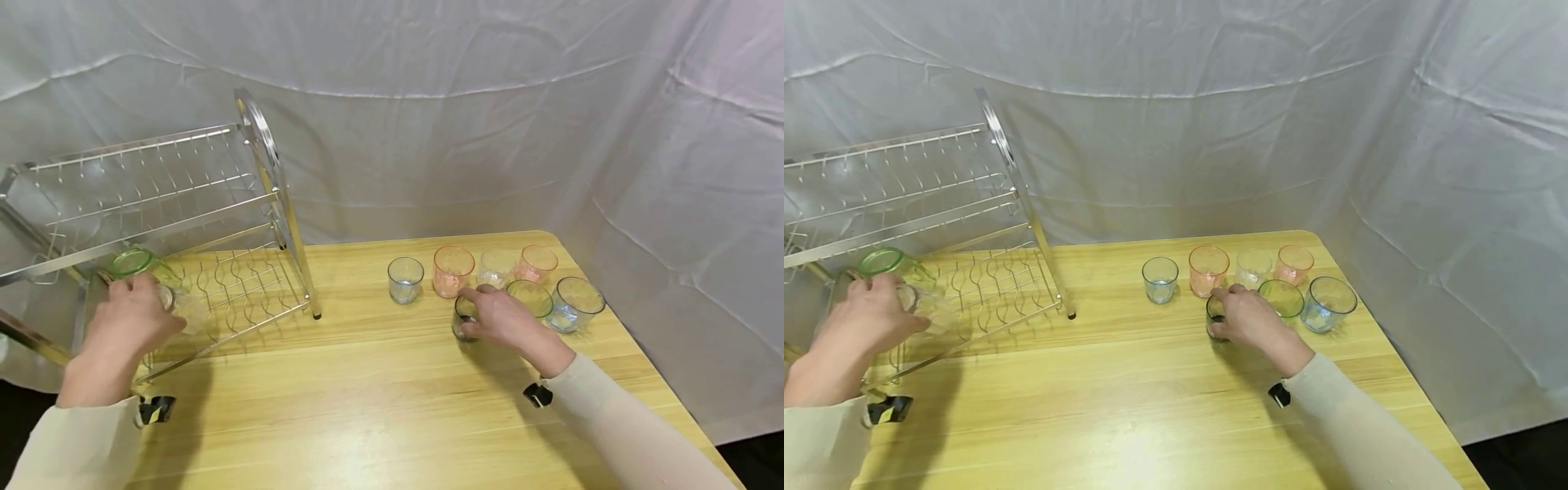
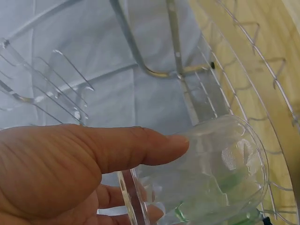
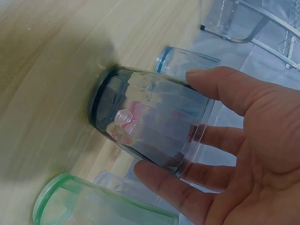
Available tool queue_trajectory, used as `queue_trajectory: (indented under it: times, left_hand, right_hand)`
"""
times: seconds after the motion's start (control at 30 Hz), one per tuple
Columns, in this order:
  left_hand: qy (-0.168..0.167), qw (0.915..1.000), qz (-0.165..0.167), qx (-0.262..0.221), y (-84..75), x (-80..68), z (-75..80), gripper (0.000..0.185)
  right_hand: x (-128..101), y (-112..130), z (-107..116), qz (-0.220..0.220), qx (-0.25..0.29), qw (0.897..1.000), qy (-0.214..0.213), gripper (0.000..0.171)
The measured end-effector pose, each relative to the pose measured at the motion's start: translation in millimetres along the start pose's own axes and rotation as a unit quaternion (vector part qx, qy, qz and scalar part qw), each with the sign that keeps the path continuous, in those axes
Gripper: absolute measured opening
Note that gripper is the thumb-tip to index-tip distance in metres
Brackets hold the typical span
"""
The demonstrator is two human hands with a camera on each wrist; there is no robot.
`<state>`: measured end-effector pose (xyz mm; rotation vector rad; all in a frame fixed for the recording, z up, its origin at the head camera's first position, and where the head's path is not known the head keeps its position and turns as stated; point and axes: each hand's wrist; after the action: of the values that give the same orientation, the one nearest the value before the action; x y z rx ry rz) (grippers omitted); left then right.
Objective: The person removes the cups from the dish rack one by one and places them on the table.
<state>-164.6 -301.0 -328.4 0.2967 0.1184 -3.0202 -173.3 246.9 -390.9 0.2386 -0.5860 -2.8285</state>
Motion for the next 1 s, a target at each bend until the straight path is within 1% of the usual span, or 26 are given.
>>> queue_trajectory:
  times: [0.2, 0.3, 0.4, 0.53, 0.7, 0.87, 1.0]
  left_hand:
    - [-0.028, 0.9994, -0.016, -0.012, -13.9, -9.3, 1.3, 0.098]
    - [-0.033, 0.9991, -0.023, -0.015, -21.0, -12.9, 2.1, 0.097]
    - [-0.030, 0.9989, -0.028, -0.021, -27.8, -18.0, 2.8, 0.097]
    - [-0.040, 0.9980, -0.039, -0.030, -37.1, -25.1, 0.4, 0.095]
    - [-0.051, 0.9965, -0.049, -0.044, -51.6, -30.6, -6.1, 0.092]
    - [-0.039, 0.9956, -0.054, -0.066, -67.4, -35.7, -11.0, 0.095]
    - [-0.018, 0.9934, -0.064, -0.093, -80.0, -40.8, -15.2, 0.098]
  right_hand:
    - [-2, -1, -1, 0.006, -0.005, 1.000, -0.012, 0.075]
    - [-3, -2, -2, 0.008, -0.005, 1.000, -0.022, 0.079]
    - [-6, 0, 0, 0.003, 0.001, 1.000, -0.028, 0.082]
    - [-9, 4, 3, -0.007, 0.001, 0.999, -0.031, 0.080]
    - [-12, 9, 4, 0.002, -0.002, 0.999, -0.043, 0.074]
    - [-13, 12, 3, 0.016, -0.013, 0.998, -0.067, 0.072]
    - [-13, 17, 5, 0.023, -0.014, 0.996, -0.090, 0.073]
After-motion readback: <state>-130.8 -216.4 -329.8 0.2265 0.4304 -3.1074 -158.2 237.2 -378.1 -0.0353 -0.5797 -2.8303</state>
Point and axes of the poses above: each hand's wrist, its own x-axis towards the middle knuckle, its own z-axis out of the back of the hand, y = z × x, and after that the axes turned 13 degrees about x, right-handed
